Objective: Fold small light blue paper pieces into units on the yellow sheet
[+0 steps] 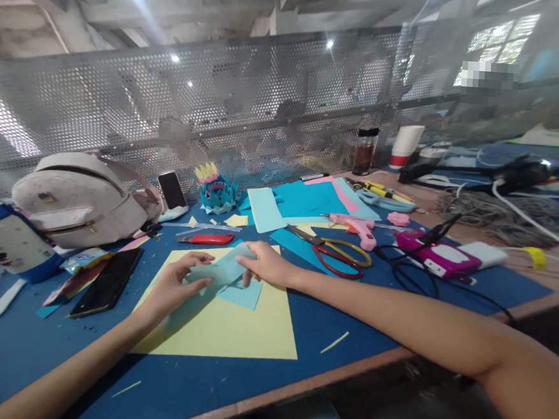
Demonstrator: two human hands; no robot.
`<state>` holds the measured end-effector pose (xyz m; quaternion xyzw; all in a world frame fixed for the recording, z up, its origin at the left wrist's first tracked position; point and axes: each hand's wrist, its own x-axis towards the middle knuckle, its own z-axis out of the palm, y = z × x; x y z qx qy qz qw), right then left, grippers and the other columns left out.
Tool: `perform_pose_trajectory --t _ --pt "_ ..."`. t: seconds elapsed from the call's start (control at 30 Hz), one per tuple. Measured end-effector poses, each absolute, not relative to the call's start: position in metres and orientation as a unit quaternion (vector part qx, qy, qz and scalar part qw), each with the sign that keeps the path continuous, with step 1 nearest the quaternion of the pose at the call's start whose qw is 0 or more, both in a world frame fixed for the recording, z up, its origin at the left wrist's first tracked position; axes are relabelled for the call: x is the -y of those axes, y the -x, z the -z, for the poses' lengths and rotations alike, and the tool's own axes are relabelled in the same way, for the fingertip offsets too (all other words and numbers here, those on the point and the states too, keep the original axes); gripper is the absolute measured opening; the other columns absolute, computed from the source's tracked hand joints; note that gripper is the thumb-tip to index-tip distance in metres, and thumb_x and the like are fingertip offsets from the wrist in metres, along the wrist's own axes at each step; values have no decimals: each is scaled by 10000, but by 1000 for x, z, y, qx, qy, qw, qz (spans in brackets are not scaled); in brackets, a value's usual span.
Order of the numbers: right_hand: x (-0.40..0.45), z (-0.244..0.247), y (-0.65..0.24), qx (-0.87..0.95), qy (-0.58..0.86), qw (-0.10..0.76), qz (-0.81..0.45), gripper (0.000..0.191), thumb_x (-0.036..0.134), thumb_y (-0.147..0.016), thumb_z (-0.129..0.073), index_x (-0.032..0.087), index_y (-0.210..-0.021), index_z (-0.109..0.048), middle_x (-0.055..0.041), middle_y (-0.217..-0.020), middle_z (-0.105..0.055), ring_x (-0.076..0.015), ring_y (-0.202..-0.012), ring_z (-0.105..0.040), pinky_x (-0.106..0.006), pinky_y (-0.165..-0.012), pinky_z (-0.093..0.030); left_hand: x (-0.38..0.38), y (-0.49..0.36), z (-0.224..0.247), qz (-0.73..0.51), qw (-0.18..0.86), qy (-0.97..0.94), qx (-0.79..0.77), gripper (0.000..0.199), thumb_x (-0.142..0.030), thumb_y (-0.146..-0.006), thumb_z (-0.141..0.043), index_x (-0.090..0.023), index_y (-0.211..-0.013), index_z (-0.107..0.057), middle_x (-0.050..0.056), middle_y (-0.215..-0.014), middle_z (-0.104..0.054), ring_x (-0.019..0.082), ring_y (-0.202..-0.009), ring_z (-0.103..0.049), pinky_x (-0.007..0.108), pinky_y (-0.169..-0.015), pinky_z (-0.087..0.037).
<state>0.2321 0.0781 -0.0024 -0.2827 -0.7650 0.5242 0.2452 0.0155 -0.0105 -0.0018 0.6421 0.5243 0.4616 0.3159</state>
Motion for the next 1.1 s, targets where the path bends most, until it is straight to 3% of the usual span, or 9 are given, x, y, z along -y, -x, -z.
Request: perform_pose_trajectory --t 0.13,0.23,0.4,0.53,0.7,0.87,1.0,1.1 --pt "-79 2 -232 764 285 251 -521 371 473 -905 -569 129 -1044 -581 -8 -600 -663 -144 -529 -662 -199 -462 -421 13 -15 -1 -522 360 -549 -545 289 -317 -735 -758 -185 -985 -696 84 -979 -724 274 -884 -679 333 -731 -507" --pt "-79 2 -232 764 286 255 -519 368 463 -904 -560 128 -1055 -581 -12 -611 -668 -152 -545 -676 -194 -452 -413 17 -16 -3 -569 414 -482 -522 368 -355 -764 -733 -159 -1069 -667 106 -1001 -739 293 -919 -701 340 -726 -537" --pt "-79 2 -232 765 287 260 -514 353 455 -898 -567 129 -1032 -582 -18 -618 -674 -155 -542 -677 -197 -452 -419 16 -17 -7 -614 512 -402 -446 186 -269 -747 -717 -130 -870 -695 143 -1064 -730 342 -1090 -666 415 -849 -569" --pt "-78 2 -232 767 289 259 -512 327 447 -899 -571 135 -995 -572 -16 -613 -668 -157 -541 -679 -194 -447 -415 12 -13 -6 -635 548 -341 -423 43 -163 -718 -694 -141 -714 -657 119 -991 -735 303 -1094 -660 363 -834 -582" --pt "-78 2 -232 768 291 258 -509 307 439 -899 -573 139 -961 -556 -16 -620 -664 -154 -544 -678 -189 -443 -409 10 -11 -6 -649 564 -304 -410 105 -121 -727 -694 -146 -829 -686 74 -979 -705 211 -972 -658 261 -691 -562" --pt "-79 3 -232 769 296 256 -505 264 404 -907 -561 142 -940 -546 -10 -608 -655 -149 -537 -676 -185 -443 -411 8 -9 -3 -647 571 -285 -416 171 -199 -783 -735 -130 -936 -703 75 -963 -684 159 -817 -643 204 -550 -497" --pt "-80 3 -232 770 296 255 -505 240 375 -917 -548 139 -960 -552 -13 -620 -660 -148 -550 -682 -183 -446 -418 6 -8 0 -649 569 -281 -420 198 -273 -803 -744 -126 -928 -703 59 -885 -679 145 -774 -646 188 -544 -496" --pt "-80 3 -232 770 296 254 -505 238 370 -922 -544 138 -973 -562 -15 -621 -662 -148 -551 -684 -183 -446 -422 7 -9 -2 -646 567 -285 -424 190 -264 -789 -755 -135 -918 -703 78 -966 -704 175 -857 -665 193 -562 -514"
